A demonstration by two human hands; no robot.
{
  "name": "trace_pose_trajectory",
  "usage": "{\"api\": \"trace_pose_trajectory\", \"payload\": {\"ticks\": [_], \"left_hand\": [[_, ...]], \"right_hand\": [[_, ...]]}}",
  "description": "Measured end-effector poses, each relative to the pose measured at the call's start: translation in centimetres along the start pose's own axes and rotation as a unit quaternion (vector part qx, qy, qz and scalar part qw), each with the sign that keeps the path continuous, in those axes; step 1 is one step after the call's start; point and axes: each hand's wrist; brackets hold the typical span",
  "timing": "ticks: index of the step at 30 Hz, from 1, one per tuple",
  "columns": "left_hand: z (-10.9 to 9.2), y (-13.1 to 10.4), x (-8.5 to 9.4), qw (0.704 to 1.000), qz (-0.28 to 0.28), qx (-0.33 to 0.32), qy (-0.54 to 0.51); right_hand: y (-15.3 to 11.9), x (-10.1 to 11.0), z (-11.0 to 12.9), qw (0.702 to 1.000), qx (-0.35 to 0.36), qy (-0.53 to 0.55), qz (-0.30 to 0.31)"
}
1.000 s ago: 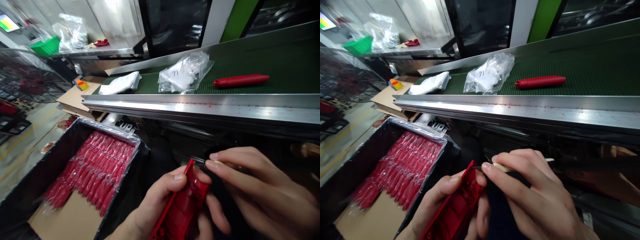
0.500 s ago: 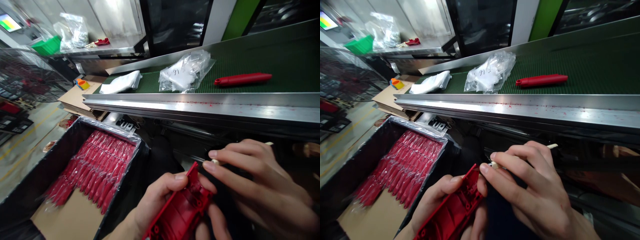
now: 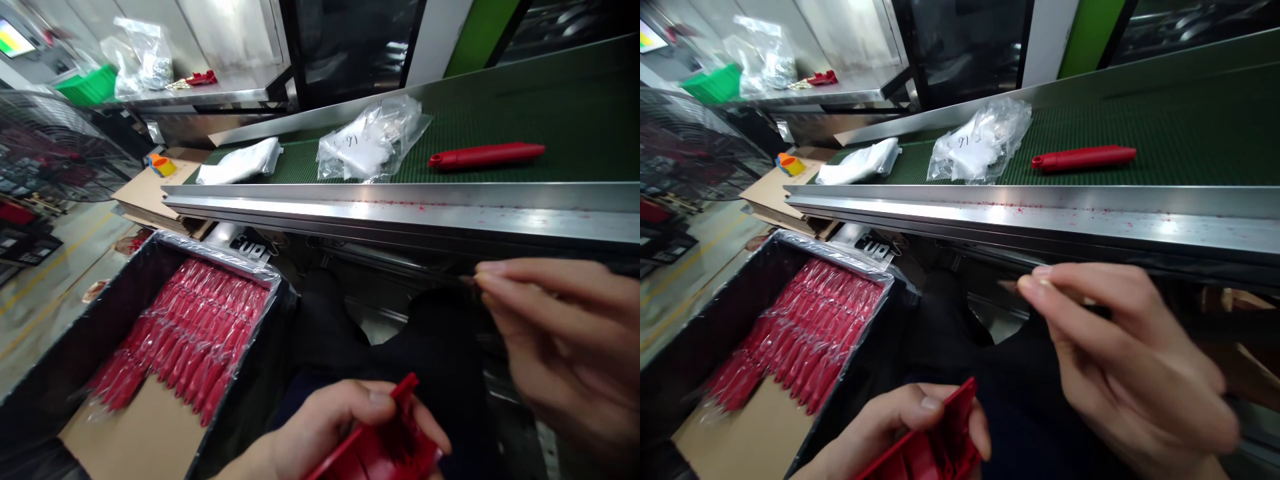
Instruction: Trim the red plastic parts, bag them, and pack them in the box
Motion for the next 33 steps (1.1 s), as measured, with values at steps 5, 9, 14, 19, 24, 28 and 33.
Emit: {"api": "trace_pose_trajectory", "payload": {"ticks": [5,9,14,19,24,28,33], "left_hand": [[-1.9,0.0,-1.0,0.998,-0.026,-0.06,-0.006],[-5.0,0.6,-3.0,0.978,-0.116,-0.172,-0.013],[-6.5,1.5,-3.9,0.941,-0.192,-0.278,0.018],[-6.5,1.9,-4.2,0.928,-0.204,-0.308,0.053],[-6.4,2.1,-4.6,0.915,-0.214,-0.334,0.079],[-6.3,2.2,-4.8,0.921,-0.203,-0.325,0.07],[-6.2,2.1,-4.8,0.928,-0.19,-0.316,0.049]], "right_hand": [[-0.2,0.3,1.6,0.997,0.024,0.035,0.067],[-1.7,-0.6,4.1,0.983,0.047,0.102,0.142],[-3.1,-2.0,5.5,0.98,0.082,0.079,0.165],[-3.2,-2.3,6.6,0.98,0.061,0.082,0.171],[-3.5,-2.4,6.8,0.983,0.041,0.072,0.161],[-3.8,-2.3,6.1,0.984,0.079,0.07,0.146],[-3.6,-1.9,5.4,0.98,0.078,0.052,0.178]]}}
Point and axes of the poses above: each hand's wrist, its own y-axis towards the middle knuckle, its own x-axis out of the back of the hand, z = x × y, and after that the axes turned 5 degrees about -z, right-handed
